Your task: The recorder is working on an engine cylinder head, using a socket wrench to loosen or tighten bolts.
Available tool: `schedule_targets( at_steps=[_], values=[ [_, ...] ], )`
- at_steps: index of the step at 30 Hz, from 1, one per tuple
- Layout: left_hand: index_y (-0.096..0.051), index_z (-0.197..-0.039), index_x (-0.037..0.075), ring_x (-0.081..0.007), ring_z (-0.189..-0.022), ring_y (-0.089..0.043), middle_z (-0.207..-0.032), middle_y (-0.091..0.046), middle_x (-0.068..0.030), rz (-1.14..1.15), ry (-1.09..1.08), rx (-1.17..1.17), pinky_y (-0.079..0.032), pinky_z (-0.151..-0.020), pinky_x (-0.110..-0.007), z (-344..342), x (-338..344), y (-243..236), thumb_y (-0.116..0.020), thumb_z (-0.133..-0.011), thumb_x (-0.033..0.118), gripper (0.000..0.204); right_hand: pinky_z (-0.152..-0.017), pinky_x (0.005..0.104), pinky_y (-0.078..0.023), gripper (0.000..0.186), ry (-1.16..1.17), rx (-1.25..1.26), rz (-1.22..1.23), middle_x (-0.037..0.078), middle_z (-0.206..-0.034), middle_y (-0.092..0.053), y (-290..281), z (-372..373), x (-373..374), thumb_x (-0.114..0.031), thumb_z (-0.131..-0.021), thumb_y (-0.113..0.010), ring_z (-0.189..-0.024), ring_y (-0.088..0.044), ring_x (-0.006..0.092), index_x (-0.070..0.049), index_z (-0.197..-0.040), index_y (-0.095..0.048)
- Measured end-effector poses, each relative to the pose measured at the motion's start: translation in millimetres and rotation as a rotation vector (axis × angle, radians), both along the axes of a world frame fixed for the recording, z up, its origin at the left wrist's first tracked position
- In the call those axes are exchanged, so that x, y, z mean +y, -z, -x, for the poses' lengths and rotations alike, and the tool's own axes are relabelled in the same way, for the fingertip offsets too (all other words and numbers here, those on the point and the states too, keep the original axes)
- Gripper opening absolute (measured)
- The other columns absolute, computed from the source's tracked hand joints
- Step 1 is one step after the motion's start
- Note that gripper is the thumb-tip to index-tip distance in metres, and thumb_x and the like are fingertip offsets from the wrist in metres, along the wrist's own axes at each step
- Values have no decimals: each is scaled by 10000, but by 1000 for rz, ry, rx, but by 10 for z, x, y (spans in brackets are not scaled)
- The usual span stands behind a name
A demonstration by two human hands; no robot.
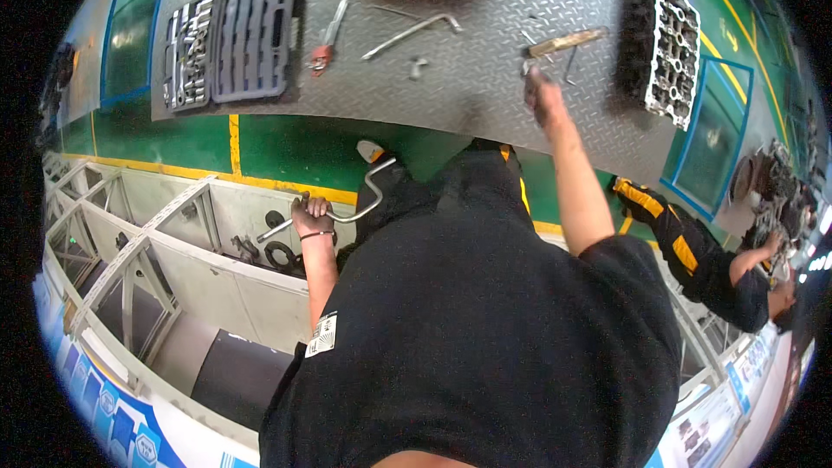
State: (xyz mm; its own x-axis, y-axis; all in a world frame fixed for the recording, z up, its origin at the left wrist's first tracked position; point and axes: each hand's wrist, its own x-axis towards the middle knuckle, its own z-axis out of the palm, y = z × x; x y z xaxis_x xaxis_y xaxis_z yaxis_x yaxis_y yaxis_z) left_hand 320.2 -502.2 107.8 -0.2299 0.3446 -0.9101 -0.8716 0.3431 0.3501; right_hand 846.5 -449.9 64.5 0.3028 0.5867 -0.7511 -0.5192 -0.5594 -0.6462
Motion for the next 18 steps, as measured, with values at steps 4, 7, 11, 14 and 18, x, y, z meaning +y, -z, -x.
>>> schedule_targets(
  at_steps=[4,7,11,14,18],
  values=[
    [-483,-849,67,-107,-394,-236,-490,-208,26,-18,-102,-14,-222,-385,-256,981,104,-29,-381,-952,351,320,-476,206,-278,157,-129,49,-24,-53,-675,-376,-87,1567,-138,-236,-932,-543,-528,-326,53,-81,-948,-555],
    [-466,-818,111,-97,-377,-210,-487,-197,46,-15,-99,72,-201,-370,-258,1775,87,-196,-399,-940,325,255,-554,245,-380,268,-439,-349,-47,-2,-603,-504,-54,2534,265,-285,-884,-626,-583,-491,130,-40,-981,-676],
    [-462,-813,100,-96,-363,-211,-445,-225,45,-78,-184,200,-198,-363,-248,2663,143,-397,-367,-949,335,287,-897,426,-464,279,-871,-1106,-655,213,-1231,-456,-843,3836,1168,-192,-804,-695,-1125,-506,367,7,-985,-626],
    [-438,-888,74,-105,-365,-207,-447,-204,38,-47,-305,275,-208,-349,-249,3094,274,-493,-335,-962,329,285,-965,439,-419,272,-871,-1152,-992,193,-1263,-441,-1009,4526,1603,-104,-751,-711,-1174,-446,403,-29,-975,-576],
    [-437,-851,84,-105,-360,-199,-446,-193,38,-7,-334,287,-211,-341,-245,3572,491,-506,-352,-958,317,271,-990,447,-401,249,-878,-1182,-1131,181,-1317,-423,-949,5168,2102,-124,-751,-694,-1238,-404,388,-18,-947,-583]
  ],
)
